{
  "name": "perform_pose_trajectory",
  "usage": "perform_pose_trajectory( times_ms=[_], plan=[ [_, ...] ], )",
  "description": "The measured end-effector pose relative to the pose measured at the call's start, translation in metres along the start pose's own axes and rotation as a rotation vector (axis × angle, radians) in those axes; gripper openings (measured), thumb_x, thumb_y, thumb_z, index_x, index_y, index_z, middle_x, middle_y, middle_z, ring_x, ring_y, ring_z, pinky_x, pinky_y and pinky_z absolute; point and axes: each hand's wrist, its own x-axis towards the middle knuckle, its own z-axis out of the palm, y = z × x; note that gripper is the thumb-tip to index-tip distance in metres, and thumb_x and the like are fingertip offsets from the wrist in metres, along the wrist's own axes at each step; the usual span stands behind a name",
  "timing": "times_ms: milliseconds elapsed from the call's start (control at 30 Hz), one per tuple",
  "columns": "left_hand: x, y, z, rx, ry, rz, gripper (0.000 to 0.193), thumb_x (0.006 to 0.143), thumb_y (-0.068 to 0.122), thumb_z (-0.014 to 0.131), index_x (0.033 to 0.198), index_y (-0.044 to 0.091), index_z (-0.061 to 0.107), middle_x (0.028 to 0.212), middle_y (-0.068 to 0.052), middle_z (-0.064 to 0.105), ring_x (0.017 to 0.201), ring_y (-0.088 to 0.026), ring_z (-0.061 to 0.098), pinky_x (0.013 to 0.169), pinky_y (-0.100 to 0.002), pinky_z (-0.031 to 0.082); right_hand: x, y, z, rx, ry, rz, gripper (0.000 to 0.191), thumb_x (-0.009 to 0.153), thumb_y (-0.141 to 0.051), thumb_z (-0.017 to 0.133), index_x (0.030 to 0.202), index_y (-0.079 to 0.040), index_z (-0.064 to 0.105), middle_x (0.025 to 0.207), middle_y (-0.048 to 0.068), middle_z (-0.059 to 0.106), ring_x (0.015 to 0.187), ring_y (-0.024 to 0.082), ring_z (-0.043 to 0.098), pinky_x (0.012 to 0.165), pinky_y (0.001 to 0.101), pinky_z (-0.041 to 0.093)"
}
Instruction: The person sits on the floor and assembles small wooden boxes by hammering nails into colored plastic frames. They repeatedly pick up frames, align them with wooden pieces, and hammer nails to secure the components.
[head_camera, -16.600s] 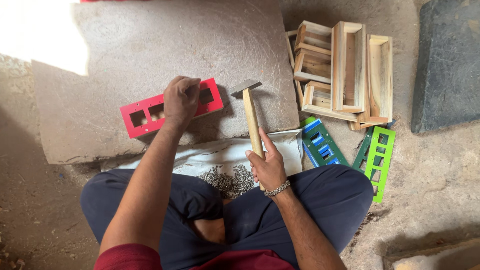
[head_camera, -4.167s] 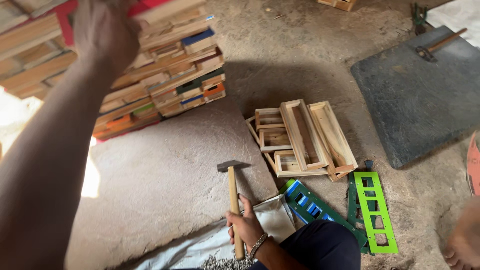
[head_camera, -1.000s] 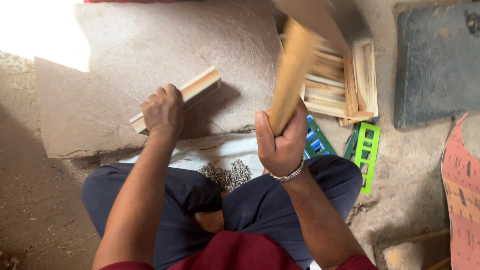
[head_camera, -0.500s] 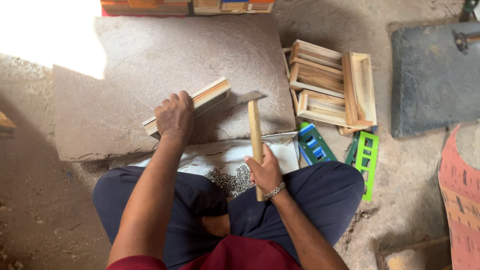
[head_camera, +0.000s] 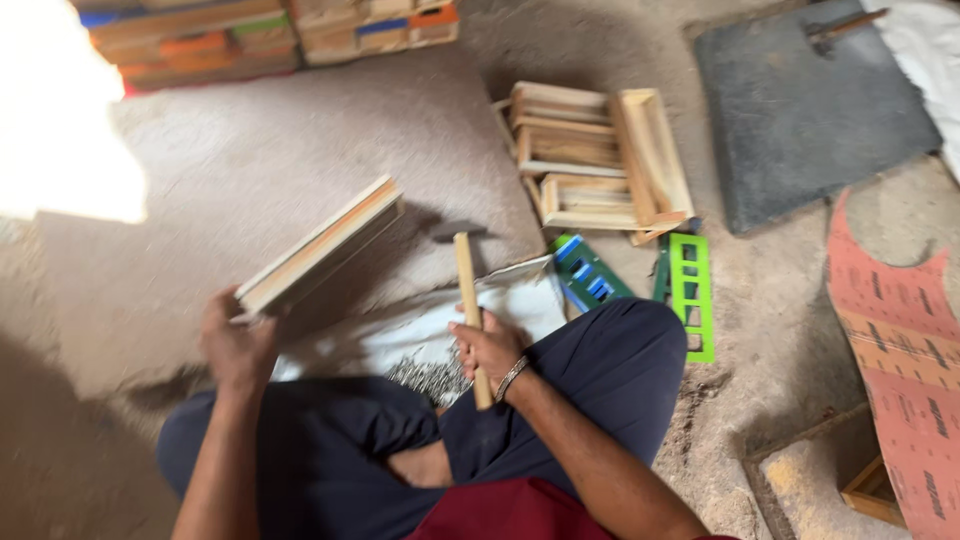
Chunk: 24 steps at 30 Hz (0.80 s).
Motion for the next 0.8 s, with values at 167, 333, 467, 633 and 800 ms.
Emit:
perform_pose_trajectory(
  times_ms=[167, 333, 467, 633, 800],
  plan=[
    [0.002, -0.027, 0.003, -0.126, 0.100, 0.146, 0.039, 0.083, 0.012, 0.073, 0.119, -0.002, 0.067, 0.099, -0.015, 0.069, 0.091, -0.028, 0.067, 0.082, -0.039, 0.054, -0.036, -0.013, 0.037, -0.914, 0.190, -0.420, 0.048, 0.089, -0.031, 0.073, 0.129, -0.008, 0.061, 0.084, 0.014, 0.073, 0.063, 0.026, 0.068, 0.060, 0.0434, 0.054],
    [0.009, -0.023, 0.001, -0.300, -0.066, -0.082, 0.039, 0.080, 0.015, 0.079, 0.115, 0.003, 0.066, 0.103, -0.010, 0.072, 0.088, -0.023, 0.075, 0.072, -0.038, 0.062, -0.086, -0.053, 0.092, -1.003, -0.101, -0.833, 0.059, 0.099, -0.031, 0.064, 0.149, -0.004, 0.049, 0.116, 0.022, 0.074, 0.100, 0.036, 0.074, 0.084, 0.0466, 0.058],
    [0.013, -0.021, -0.004, -0.200, 0.004, 0.122, 0.037, 0.079, 0.006, 0.078, 0.115, 0.002, 0.068, 0.104, -0.013, 0.073, 0.094, -0.025, 0.075, 0.079, -0.039, 0.063, -0.111, -0.065, 0.129, -0.879, -0.173, -1.249, 0.055, 0.105, -0.022, 0.066, 0.149, 0.002, 0.044, 0.124, 0.026, 0.071, 0.094, 0.032, 0.079, 0.073, 0.0373, 0.064],
    [0.015, -0.031, -0.006, 0.025, 0.069, 0.122, 0.024, 0.080, 0.003, 0.080, 0.103, 0.003, 0.072, 0.095, -0.014, 0.073, 0.085, -0.028, 0.074, 0.077, -0.040, 0.059, -0.092, -0.041, 0.165, -0.991, -0.107, -1.246, 0.056, 0.101, -0.020, 0.066, 0.149, 0.000, 0.046, 0.115, 0.027, 0.073, 0.094, 0.038, 0.077, 0.073, 0.0419, 0.064],
    [0.013, -0.035, -0.007, -0.198, 0.033, 0.121, 0.028, 0.080, 0.005, 0.076, 0.106, 0.002, 0.067, 0.097, -0.012, 0.073, 0.084, -0.023, 0.076, 0.074, -0.036, 0.061, -0.077, -0.016, 0.156, -1.044, -0.070, -0.799, 0.060, 0.096, -0.023, 0.067, 0.150, -0.009, 0.048, 0.109, 0.026, 0.074, 0.094, 0.042, 0.073, 0.076, 0.0493, 0.060]
  ],
)
